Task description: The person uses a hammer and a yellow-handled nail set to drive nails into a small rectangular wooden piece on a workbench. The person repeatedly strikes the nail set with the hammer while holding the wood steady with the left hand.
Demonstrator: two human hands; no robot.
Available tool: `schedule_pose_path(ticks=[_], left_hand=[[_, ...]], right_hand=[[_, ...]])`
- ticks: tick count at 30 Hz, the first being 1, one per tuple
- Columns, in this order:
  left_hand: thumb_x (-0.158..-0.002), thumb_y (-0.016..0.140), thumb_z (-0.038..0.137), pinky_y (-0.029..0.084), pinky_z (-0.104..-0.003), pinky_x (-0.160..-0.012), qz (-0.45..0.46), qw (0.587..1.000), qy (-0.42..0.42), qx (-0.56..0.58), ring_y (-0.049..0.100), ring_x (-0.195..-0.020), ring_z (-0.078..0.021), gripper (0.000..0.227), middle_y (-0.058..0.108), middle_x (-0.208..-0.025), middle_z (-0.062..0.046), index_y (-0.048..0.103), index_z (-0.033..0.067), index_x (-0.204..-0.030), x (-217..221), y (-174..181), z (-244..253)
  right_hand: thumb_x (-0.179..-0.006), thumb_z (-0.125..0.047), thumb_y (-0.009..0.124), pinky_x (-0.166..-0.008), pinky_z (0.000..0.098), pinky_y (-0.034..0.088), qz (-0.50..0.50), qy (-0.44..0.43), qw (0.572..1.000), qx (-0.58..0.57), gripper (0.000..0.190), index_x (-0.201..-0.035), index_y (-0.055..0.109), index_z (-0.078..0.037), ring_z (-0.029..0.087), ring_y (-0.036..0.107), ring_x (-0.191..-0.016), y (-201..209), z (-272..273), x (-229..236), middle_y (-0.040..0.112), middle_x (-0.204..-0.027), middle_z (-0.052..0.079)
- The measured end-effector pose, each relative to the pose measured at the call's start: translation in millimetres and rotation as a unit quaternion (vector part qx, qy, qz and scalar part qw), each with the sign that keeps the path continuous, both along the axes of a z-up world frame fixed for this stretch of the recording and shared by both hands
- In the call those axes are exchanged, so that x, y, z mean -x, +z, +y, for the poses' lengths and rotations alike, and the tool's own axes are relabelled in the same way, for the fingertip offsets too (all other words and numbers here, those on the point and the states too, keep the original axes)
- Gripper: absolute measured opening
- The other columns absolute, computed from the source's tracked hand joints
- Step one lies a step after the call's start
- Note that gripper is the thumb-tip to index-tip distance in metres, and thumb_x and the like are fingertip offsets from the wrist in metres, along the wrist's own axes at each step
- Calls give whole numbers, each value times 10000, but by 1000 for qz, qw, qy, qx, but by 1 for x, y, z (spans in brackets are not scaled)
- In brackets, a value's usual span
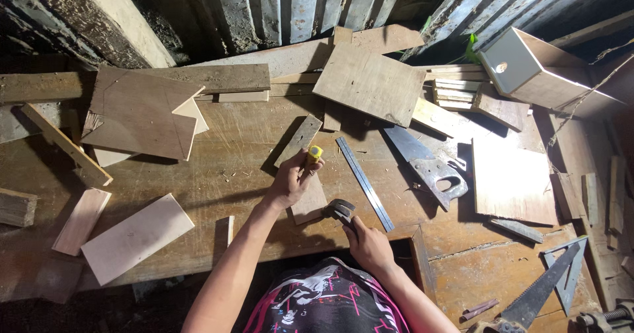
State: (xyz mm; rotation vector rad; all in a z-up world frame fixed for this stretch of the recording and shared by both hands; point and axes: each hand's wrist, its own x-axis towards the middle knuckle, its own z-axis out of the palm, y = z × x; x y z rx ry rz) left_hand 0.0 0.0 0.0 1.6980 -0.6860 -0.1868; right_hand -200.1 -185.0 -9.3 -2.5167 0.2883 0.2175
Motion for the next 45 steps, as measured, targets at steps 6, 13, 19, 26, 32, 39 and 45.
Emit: schedule_pose_path(ticks=[6, 13, 19, 26, 32, 39, 45], left_hand=[[-1057, 564, 187, 610, -309, -866, -24, 999, -10, 19, 744, -989, -208, 246, 749, -1093, -129, 669, -8, -1163, 4, -4, 2], [-987, 667, 221, 596, -334, -805, -95, 994, -24, -40, 753, -951, -253, 225, 755, -1046, -135, 724, 27, -1087, 5, 14, 6], [-912, 772, 232, 586, -391, -781, -174, 984, -11, -34, 739, -923, -298, 217, 761, -1030, -126, 758, 54, -1036, 3, 37, 14], [-869, 745, 188, 576, -385, -787, -78, 993, -32, -88, 760, -878, -261, 233, 774, -983, -97, 768, 63, -1065, 4, 41, 14], [-944, 727, 247, 599, -361, -792, -98, 994, -24, -39, 762, -901, -234, 212, 783, -1007, -101, 770, 72, -1057, 4, 39, 15], [-945, 721, 285, 587, -362, -713, -81, 995, -22, -50, 751, -805, -214, 235, 781, -918, -90, 765, 79, -1047, 5, 38, 14], [-959, 723, 293, 598, -353, -721, -76, 996, -25, -41, 762, -810, -206, 209, 787, -930, -73, 756, 99, -1030, 4, 41, 11]], right_hand=[[-985, -348, 576, -590, 571, 513, -9, 4, 1000, 6, 270, -1044, 582, -84, 464, 670, -633, -2, 0, 1, 676, -645, 233], [-995, -370, 560, -576, 571, 504, 14, 10, 1000, 5, 293, -1052, 575, -83, 464, 662, -609, -6, -6, -3, 660, -619, 231], [-991, -397, 582, -576, 569, 508, 14, -27, 999, 20, 278, -1059, 625, -131, 461, 668, -601, 10, -18, -19, 665, -622, 216], [-968, -283, 628, -483, 492, 505, -109, -69, 992, -12, 253, -1118, 665, -83, 359, 682, -487, 110, -33, -61, 665, -576, 182], [-1050, -209, 573, -483, 368, 518, -296, 40, 954, -32, 199, -1178, 625, -66, 244, 701, -527, 199, -24, -85, 704, -691, 124], [-1047, -328, 573, -427, 420, 495, 8, 142, 969, 203, 265, -1131, 640, -86, 276, 662, -441, 247, -7, -109, 690, -611, 104], [-1066, -248, 528, -492, 382, 544, -293, 54, 954, -25, 236, -1045, 587, -20, 198, 714, -559, 264, -27, -93, 684, -680, 103]])
